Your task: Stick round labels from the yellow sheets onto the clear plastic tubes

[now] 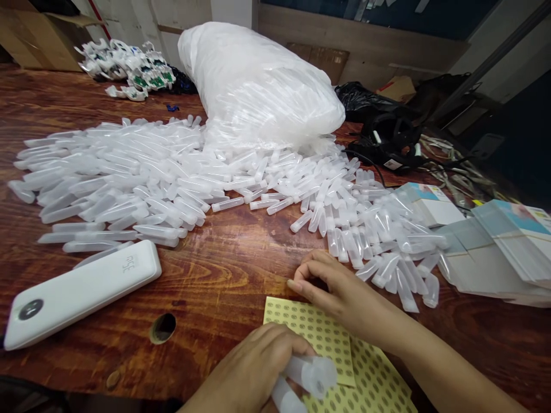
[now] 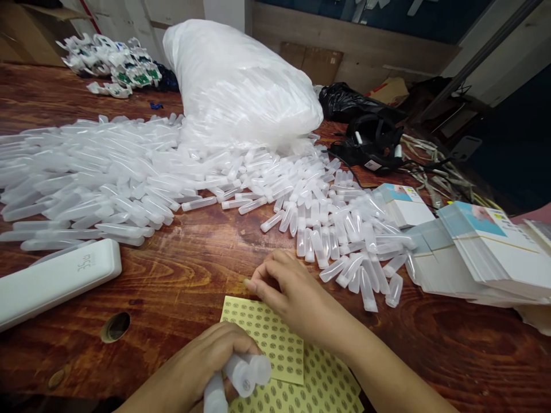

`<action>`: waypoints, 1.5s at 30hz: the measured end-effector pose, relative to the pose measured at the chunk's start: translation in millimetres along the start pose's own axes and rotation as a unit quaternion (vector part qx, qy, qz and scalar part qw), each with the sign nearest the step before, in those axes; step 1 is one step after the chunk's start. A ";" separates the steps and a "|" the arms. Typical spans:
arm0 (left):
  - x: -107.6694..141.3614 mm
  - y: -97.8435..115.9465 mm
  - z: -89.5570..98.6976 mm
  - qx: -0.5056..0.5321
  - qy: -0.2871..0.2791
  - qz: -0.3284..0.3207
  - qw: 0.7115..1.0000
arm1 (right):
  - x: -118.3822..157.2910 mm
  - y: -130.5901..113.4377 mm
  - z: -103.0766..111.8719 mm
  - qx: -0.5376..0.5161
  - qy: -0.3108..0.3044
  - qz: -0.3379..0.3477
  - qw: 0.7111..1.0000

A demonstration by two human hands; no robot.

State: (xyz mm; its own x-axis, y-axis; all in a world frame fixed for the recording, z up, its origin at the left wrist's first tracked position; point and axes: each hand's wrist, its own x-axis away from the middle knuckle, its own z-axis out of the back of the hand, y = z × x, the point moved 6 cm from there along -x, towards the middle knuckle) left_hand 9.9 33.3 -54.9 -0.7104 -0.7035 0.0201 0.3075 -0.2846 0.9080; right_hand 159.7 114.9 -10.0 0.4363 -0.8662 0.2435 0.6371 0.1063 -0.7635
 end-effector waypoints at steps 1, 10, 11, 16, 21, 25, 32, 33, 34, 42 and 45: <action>0.3 0.5 1.9 0.008 -0.002 0.013 1.000 | 3.9 -0.6 4.8 -0.011 0.004 -0.001 1.000; -7.2 10.6 15.1 0.095 0.045 0.016 0.994 | 62.9 -19.7 12.5 -0.094 -0.046 -0.032 0.994; -7.4 11.5 15.4 0.099 0.047 0.014 0.994 | 65.3 -20.5 10.3 -0.088 -0.043 -0.031 0.995; -3.7 13.5 15.9 0.119 0.053 0.044 0.991 | 65.3 -23.9 4.1 -0.067 -0.025 -0.023 0.997; -2.1 10.4 13.2 0.121 0.065 0.026 0.990 | 64.7 -28.0 5.0 -0.040 -0.010 -0.010 0.999; -3.4 10.5 14.0 0.108 0.071 0.002 0.992 | 65.0 -27.5 3.5 -0.016 0.019 0.028 0.999; -1.9 11.6 15.9 0.090 0.079 -0.009 0.993 | 67.6 -16.6 -6.5 -0.068 0.062 0.031 0.995; -1.6 11.1 15.1 0.086 0.083 -0.020 0.993 | 66.9 -14.3 -7.5 -0.089 0.062 0.012 0.994; -1.3 10.0 14.0 0.085 0.085 -0.027 0.992 | 66.1 -12.1 -8.3 -0.110 0.061 -0.010 0.992; -3.9 3.1 9.8 0.100 0.071 -0.013 0.992 | 67.1 -9.0 -15.9 -0.195 0.024 -0.102 0.975; -3.3 3.4 9.3 0.093 0.087 -0.042 0.991 | 67.3 -8.5 -17.7 -0.182 0.028 -0.094 0.978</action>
State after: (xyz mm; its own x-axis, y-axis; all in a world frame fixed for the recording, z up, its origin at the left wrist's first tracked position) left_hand 7.4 40.7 -47.9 -0.6031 -0.7892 -0.1159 0.1196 -0.2332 0.9651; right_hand 172.4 47.1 2.3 0.2907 -0.8805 0.3743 0.4304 -0.2290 -0.8731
